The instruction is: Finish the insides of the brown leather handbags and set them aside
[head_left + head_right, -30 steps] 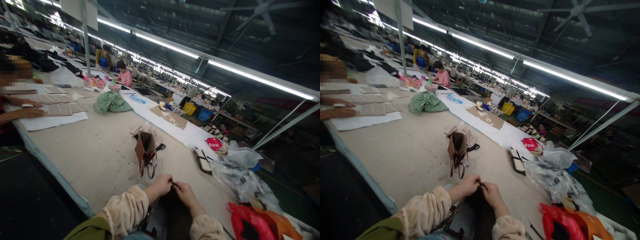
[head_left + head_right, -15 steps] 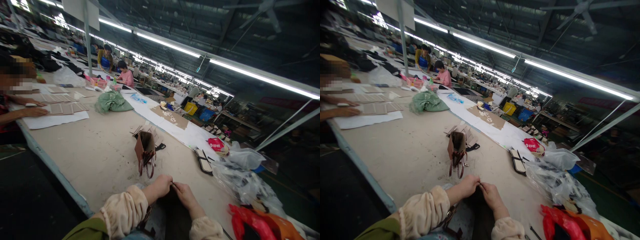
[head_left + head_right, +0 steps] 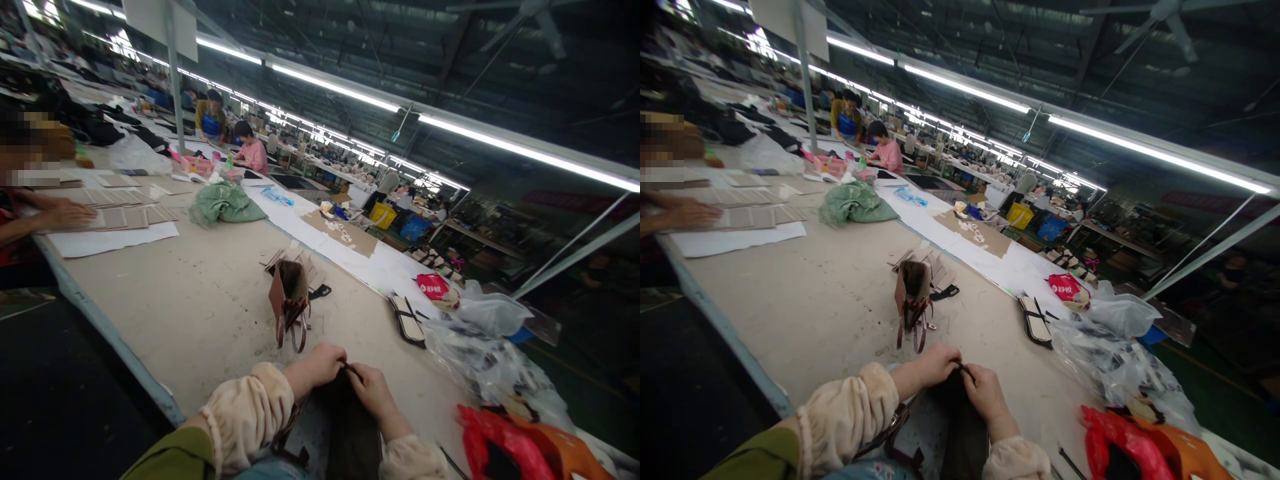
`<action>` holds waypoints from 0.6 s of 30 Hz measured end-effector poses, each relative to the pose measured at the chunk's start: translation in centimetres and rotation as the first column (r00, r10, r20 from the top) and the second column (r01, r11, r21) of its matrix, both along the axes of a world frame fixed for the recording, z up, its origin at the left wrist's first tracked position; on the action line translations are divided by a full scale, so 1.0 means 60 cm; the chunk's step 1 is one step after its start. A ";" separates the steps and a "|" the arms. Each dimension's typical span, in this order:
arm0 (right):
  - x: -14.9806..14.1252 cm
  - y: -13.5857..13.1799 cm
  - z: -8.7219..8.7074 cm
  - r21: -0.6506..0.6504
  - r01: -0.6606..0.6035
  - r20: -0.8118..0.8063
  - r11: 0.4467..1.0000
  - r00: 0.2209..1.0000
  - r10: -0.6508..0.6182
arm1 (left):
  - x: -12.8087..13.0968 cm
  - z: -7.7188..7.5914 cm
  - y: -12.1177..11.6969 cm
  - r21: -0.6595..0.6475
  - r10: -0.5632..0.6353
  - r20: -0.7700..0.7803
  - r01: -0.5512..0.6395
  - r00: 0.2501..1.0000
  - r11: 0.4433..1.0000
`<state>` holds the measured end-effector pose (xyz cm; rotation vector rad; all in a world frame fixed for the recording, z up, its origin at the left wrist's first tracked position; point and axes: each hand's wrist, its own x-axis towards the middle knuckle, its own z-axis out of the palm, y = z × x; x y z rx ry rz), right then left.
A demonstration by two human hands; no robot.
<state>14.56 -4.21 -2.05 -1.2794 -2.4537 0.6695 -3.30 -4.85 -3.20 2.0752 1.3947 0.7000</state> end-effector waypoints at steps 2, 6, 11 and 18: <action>-0.001 0.002 0.000 0.005 -0.009 0.003 1.000 1.000 0.009 | 0.000 0.005 0.002 0.028 -0.043 -0.047 0.045 0.998 0.999; -0.002 0.004 0.002 0.017 -0.013 0.032 1.000 0.999 0.013 | 0.007 0.010 0.004 0.059 -0.077 -0.152 0.086 0.985 0.995; -0.003 0.002 0.005 0.034 -0.016 0.065 0.999 0.998 0.013 | 0.013 0.010 0.007 0.004 -0.067 -0.135 0.068 0.989 0.998; 0.002 0.000 0.004 0.057 -0.033 0.088 0.998 0.996 0.028 | 0.007 -0.002 0.009 -0.043 -0.093 -0.065 0.090 0.994 0.995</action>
